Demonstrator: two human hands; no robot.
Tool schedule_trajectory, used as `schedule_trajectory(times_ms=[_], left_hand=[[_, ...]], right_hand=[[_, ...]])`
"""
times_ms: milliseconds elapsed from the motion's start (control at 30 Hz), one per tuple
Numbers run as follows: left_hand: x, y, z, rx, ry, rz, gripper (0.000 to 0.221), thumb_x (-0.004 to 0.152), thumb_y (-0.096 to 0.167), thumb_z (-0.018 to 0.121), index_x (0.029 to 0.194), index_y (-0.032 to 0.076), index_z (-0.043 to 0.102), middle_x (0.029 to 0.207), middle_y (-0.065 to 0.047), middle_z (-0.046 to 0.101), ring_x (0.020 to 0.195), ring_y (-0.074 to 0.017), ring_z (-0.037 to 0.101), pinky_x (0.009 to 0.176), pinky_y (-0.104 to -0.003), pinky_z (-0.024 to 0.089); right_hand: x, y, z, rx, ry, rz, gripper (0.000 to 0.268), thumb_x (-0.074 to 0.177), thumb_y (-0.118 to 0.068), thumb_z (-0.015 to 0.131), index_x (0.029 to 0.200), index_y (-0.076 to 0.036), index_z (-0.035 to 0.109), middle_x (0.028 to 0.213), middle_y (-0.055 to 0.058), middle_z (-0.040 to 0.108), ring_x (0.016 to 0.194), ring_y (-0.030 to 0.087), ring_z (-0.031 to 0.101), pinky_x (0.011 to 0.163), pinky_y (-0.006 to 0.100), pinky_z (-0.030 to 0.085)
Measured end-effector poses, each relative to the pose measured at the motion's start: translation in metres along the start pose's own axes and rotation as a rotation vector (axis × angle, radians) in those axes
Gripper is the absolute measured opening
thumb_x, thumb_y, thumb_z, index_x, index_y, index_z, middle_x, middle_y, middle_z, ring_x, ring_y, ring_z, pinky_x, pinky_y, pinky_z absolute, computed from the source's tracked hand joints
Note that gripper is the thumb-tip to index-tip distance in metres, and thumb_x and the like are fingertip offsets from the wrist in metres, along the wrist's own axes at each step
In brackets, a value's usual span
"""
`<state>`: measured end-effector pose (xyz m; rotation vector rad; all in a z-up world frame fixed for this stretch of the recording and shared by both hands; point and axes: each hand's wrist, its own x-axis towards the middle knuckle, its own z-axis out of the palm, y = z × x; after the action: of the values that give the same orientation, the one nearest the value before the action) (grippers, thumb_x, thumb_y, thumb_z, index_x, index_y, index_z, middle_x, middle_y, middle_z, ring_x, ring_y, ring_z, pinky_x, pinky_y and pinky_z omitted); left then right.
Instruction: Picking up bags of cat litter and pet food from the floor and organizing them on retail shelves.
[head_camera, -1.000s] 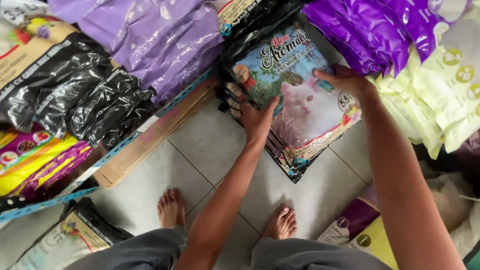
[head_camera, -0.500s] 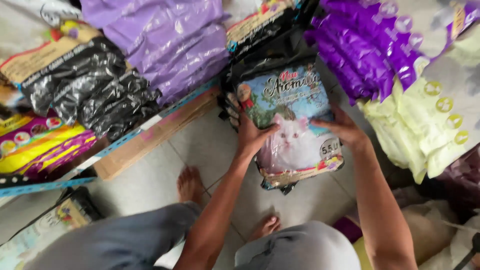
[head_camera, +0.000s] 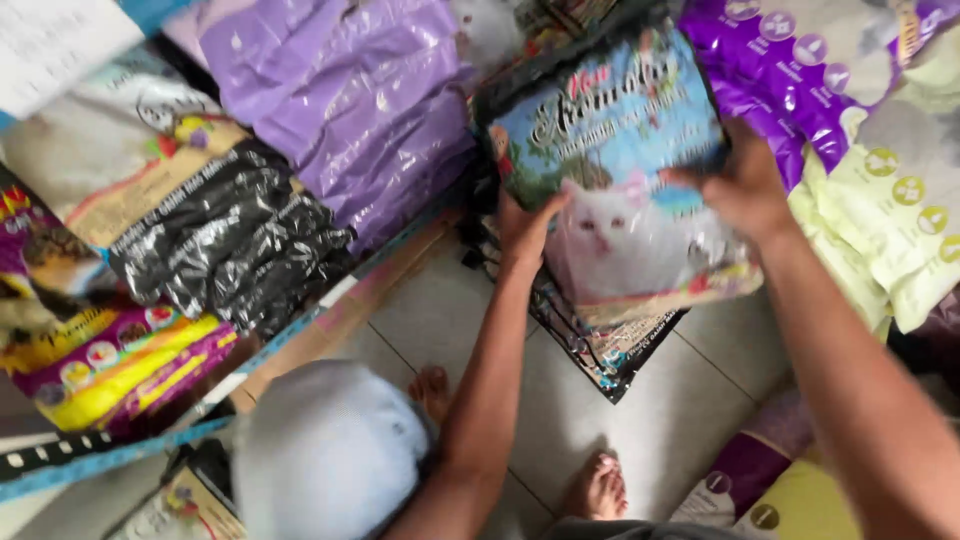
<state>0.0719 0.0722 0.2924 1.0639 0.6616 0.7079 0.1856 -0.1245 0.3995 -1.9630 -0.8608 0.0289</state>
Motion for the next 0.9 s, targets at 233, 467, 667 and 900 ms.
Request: schedule_trajectory(times_ms=[233,467,667,900], left_hand=[[0.062,0.033,0.075,-0.2,0.429,-0.025,0.082,0.061,0.025,0.079,0.138,0.002,0.059,0.126,-0.02,0.07,0.112,-0.0323,0.071,0.088,-0.041,0.059],[0.065,-0.011,0.084,-0.141,0.548,-0.484,0.058,0.066,0.036,0.07,0.114,0.005,0.064,0.104,-0.016,0.071,0.087,-0.034,0.07,0.069,-0.046,0.054],[0.128,-0.022,0.073,-0.205,0.347,-0.343,0.055,0.068,0.023,0.068,0.118,0.0,0.07,0.11,-0.012,0.073,0.093,-0.0244,0.069,0.071,-0.041,0.056],[0.152,0.069,0.056,-0.045,0.053,-0.364,0.088,0.056,0.043,0.069,0.139,0.018,0.056,0.121,-0.007,0.068,0.104,-0.0244,0.065,0.064,-0.043,0.052]], right_hand=[[0.145,-0.099,-0.001,-0.418,-0.136,0.237,0.083,0.081,-0.011,0.087,0.15,-0.002,0.042,0.152,0.024,0.047,0.14,0.043,0.039,0.114,0.049,0.03],[0.15,-0.053,0.023,-0.861,-0.089,0.179,0.08,0.065,-0.043,0.097,0.13,-0.007,0.067,0.116,0.023,0.072,0.108,0.046,0.065,0.075,0.064,0.052],[0.192,-0.074,0.043,-0.762,-0.035,0.459,0.081,0.067,-0.039,0.097,0.138,-0.022,0.063,0.123,0.014,0.07,0.118,0.036,0.063,0.094,0.052,0.053],[0.254,-0.076,0.053,-0.644,-0.029,0.399,0.064,0.071,-0.037,0.097,0.121,-0.01,0.068,0.116,0.013,0.073,0.11,0.03,0.068,0.093,0.045,0.056]])
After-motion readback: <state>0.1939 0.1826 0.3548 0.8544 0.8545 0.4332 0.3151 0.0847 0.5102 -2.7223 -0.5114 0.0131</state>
